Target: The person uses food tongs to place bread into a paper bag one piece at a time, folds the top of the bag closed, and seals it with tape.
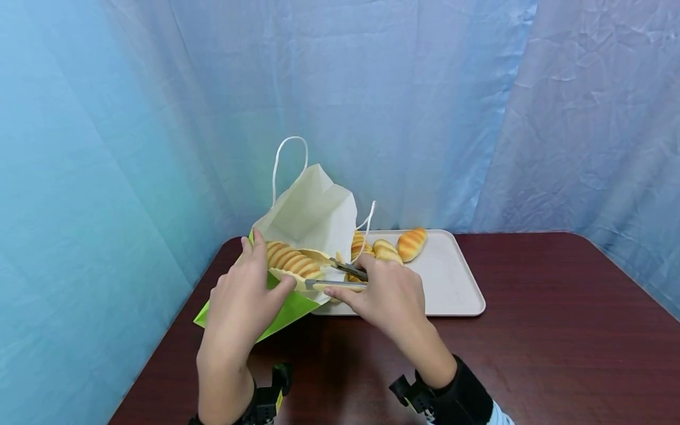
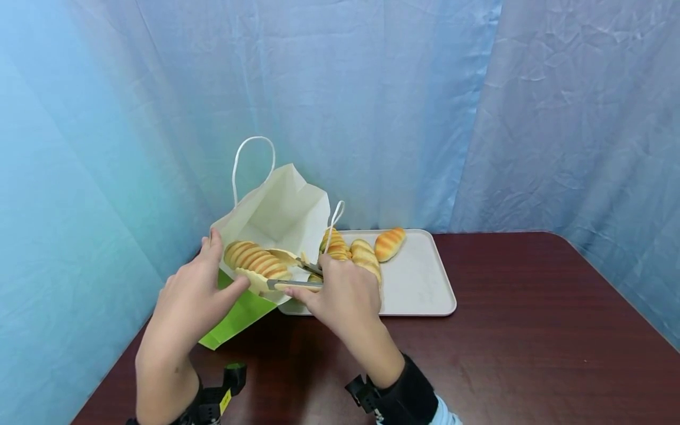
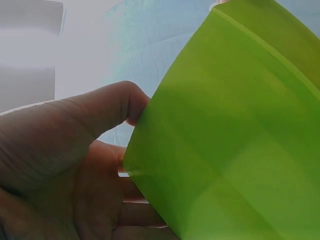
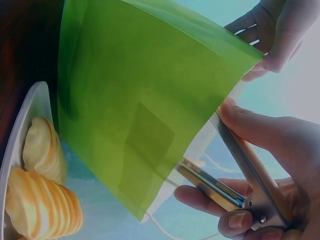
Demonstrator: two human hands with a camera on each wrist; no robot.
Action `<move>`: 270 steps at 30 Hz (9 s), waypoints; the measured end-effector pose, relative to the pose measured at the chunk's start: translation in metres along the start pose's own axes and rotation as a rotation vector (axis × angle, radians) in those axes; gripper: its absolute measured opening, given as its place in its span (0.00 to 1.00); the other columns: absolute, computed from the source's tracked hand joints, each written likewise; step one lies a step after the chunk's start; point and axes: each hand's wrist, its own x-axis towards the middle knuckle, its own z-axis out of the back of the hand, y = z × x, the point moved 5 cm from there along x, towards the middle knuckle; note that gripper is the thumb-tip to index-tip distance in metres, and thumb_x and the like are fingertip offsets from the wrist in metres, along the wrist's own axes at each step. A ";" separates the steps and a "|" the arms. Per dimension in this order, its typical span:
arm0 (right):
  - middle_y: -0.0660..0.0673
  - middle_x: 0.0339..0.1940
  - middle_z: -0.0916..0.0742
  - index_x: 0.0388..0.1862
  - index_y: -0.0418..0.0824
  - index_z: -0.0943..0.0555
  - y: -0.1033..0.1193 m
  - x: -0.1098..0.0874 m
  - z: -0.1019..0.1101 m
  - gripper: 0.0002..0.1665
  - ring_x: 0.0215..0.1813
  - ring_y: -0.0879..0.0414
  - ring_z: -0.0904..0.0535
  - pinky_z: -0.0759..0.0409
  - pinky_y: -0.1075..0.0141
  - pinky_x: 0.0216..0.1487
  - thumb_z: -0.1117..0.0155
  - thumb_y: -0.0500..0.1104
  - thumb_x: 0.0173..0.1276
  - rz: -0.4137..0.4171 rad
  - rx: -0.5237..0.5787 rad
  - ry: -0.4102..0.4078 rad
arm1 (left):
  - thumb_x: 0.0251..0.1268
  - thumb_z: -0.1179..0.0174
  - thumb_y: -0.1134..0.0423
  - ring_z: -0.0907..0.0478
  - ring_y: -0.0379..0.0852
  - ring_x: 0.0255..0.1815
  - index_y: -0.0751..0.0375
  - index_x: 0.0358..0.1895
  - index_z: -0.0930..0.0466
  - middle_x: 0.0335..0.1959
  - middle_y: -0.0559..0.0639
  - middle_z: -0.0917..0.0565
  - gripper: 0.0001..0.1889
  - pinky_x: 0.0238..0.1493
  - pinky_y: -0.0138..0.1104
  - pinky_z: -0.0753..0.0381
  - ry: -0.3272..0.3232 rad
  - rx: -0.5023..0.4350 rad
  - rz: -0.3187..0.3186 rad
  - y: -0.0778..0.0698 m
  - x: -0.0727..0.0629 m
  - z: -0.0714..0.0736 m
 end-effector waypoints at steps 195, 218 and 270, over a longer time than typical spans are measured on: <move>0.37 0.28 0.20 0.38 0.33 0.19 -0.217 0.003 -0.028 0.36 0.29 0.44 0.24 0.30 0.56 0.24 0.30 0.66 0.60 -0.662 -0.006 0.255 | 0.71 0.48 0.55 0.35 0.52 0.19 0.61 0.82 0.48 0.71 0.66 0.28 0.39 0.22 0.42 0.37 -0.224 -0.116 0.113 0.039 0.002 0.018; 0.30 0.55 0.17 0.70 0.36 0.24 -0.206 0.006 0.010 0.51 0.39 0.41 0.21 0.26 0.56 0.28 0.33 0.71 0.60 -0.613 0.066 0.326 | 0.64 0.50 0.59 0.44 0.48 0.10 0.71 0.78 0.44 0.08 0.48 0.37 0.39 0.15 0.39 0.46 -0.302 -0.117 0.128 0.033 -0.003 0.021; 0.28 0.57 0.18 0.70 0.38 0.24 -0.202 0.008 0.012 0.53 0.38 0.41 0.21 0.26 0.54 0.28 0.30 0.72 0.57 -0.548 0.048 0.317 | 0.73 0.58 0.59 0.43 0.45 0.08 0.74 0.72 0.33 0.14 0.52 0.28 0.30 0.15 0.37 0.38 -0.351 -0.344 0.298 0.063 0.013 0.020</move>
